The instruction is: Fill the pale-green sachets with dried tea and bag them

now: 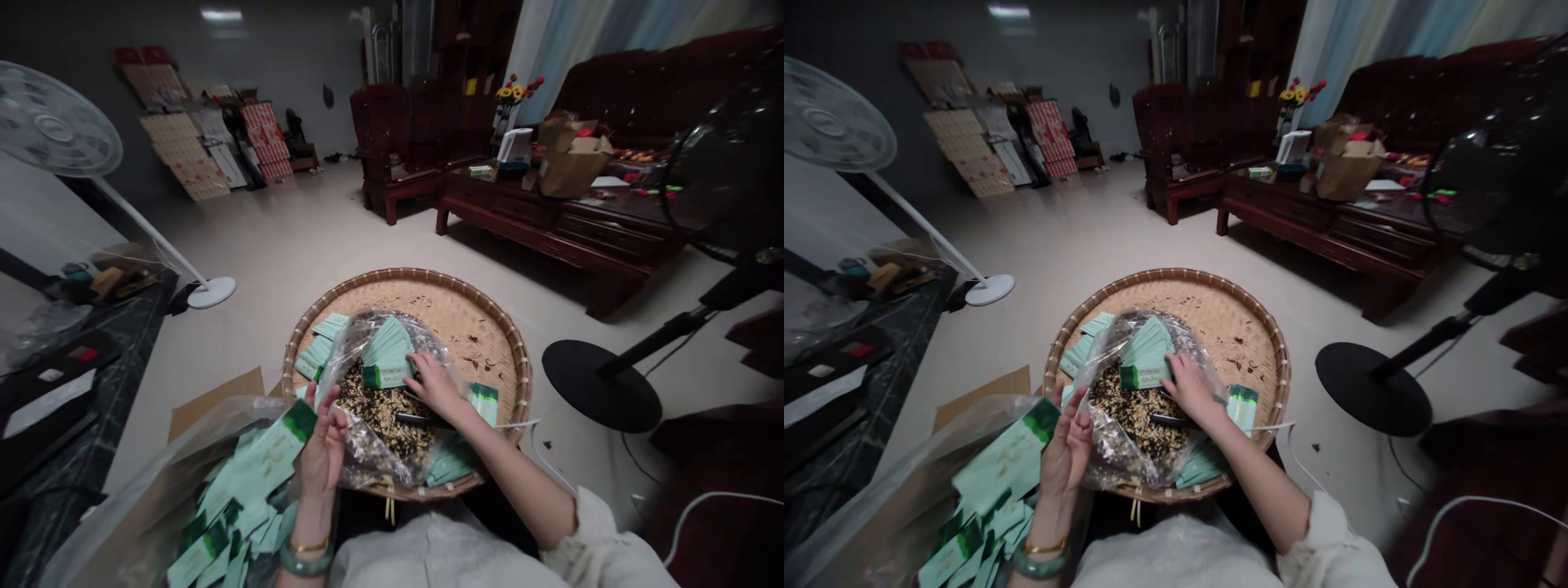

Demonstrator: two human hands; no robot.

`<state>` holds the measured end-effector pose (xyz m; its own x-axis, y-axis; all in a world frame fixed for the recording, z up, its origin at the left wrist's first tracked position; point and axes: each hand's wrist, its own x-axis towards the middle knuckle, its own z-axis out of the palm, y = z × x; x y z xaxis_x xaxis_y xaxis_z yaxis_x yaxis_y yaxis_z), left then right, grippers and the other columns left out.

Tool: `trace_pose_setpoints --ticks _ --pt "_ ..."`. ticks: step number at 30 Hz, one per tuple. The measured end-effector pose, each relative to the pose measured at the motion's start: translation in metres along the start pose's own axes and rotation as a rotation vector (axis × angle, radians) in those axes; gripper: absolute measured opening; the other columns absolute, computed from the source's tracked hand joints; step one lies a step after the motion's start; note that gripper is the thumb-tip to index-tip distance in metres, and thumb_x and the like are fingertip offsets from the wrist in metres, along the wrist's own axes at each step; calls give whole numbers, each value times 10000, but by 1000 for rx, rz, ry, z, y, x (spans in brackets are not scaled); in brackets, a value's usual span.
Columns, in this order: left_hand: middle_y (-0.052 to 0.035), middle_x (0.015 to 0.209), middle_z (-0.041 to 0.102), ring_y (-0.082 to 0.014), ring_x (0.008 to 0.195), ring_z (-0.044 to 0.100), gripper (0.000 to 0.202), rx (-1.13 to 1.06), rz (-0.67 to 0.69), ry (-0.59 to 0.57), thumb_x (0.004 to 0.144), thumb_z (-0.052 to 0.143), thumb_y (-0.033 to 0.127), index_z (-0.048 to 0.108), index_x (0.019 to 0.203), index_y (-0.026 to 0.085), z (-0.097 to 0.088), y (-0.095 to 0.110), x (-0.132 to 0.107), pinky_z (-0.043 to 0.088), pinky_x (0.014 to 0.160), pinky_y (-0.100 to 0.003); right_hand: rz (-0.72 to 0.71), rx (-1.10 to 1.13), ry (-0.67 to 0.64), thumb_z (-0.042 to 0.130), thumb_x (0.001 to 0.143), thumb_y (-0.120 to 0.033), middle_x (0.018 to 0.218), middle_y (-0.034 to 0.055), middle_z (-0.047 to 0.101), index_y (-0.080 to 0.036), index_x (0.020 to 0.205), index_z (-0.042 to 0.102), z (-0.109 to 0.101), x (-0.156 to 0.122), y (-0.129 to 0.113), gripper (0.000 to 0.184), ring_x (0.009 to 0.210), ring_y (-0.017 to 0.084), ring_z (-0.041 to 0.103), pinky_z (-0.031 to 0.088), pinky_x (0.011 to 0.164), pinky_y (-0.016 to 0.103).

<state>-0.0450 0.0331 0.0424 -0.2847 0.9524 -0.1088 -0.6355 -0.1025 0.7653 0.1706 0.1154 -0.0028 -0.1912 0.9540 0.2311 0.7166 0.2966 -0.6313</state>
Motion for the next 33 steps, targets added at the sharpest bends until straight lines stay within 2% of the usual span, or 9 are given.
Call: trace_pose_setpoints --ticks 3,6,8,11,13,17,23,29,33 --pt "-42 988 678 -33 541 540 573 80 -31 -11 642 790 340 580 1171 272 -1 -3 2 424 461 -121 -3 -106 6 610 802 -174 1007 89 601 -190 1057 592 12 -1 2 257 941 220 569 459 800 331" --pt "-81 1010 674 -101 647 615 496 385 2 -35 682 746 357 593 1132 213 -2 -12 5 489 539 -192 -27 -25 60 586 813 -127 902 63 612 -186 889 638 15 -2 1 109 850 197 579 463 751 311" --pt "-119 1108 648 -183 844 642 448 676 143 -53 712 708 356 611 1118 193 -2 -18 6 530 661 -277 -85 59 81 586 814 -110 877 64 621 -183 846 651 9 -4 -2 103 840 197 581 465 747 318" --pt "-124 1281 566 -268 1145 520 426 1076 463 -105 734 679 313 630 1145 215 0 -23 8 461 920 -427 -238 162 58 578 836 -125 890 68 646 -198 870 667 -10 -9 -11 121 867 203 582 467 771 339" --pt "-104 1240 603 -275 1160 498 360 1208 567 -179 756 647 274 660 1114 234 -1 -26 9 398 987 -476 -336 220 30 558 861 -154 876 61 661 -211 899 671 -22 -12 -19 132 853 196 587 474 761 337" --pt "-82 895 715 -231 886 620 219 1146 404 -275 802 554 247 734 924 218 -3 -34 8 490 844 -400 -363 296 137 533 894 -206 868 62 677 -212 1002 660 -33 -19 -35 167 827 189 604 496 738 326" --pt "-70 838 739 -223 789 647 282 933 66 -118 712 654 381 742 854 154 7 -38 -1 500 780 -335 -390 175 378 515 902 -189 1036 101 676 -213 1257 556 -19 -27 -44 358 949 219 607 515 825 391" --pt "-28 706 701 -165 652 591 357 837 -71 -112 708 668 455 731 802 116 9 -38 -7 464 629 -259 -453 135 407 503 896 -150 1156 119 653 -214 1263 563 -11 -33 -43 378 1055 228 601 509 885 406" --pt "-26 704 701 -171 668 595 359 820 -74 -119 684 689 456 735 801 120 10 -38 -7 466 636 -260 -324 247 394 526 896 -202 1051 106 685 -213 1232 577 -12 -33 -42 339 957 211 637 532 826 366"
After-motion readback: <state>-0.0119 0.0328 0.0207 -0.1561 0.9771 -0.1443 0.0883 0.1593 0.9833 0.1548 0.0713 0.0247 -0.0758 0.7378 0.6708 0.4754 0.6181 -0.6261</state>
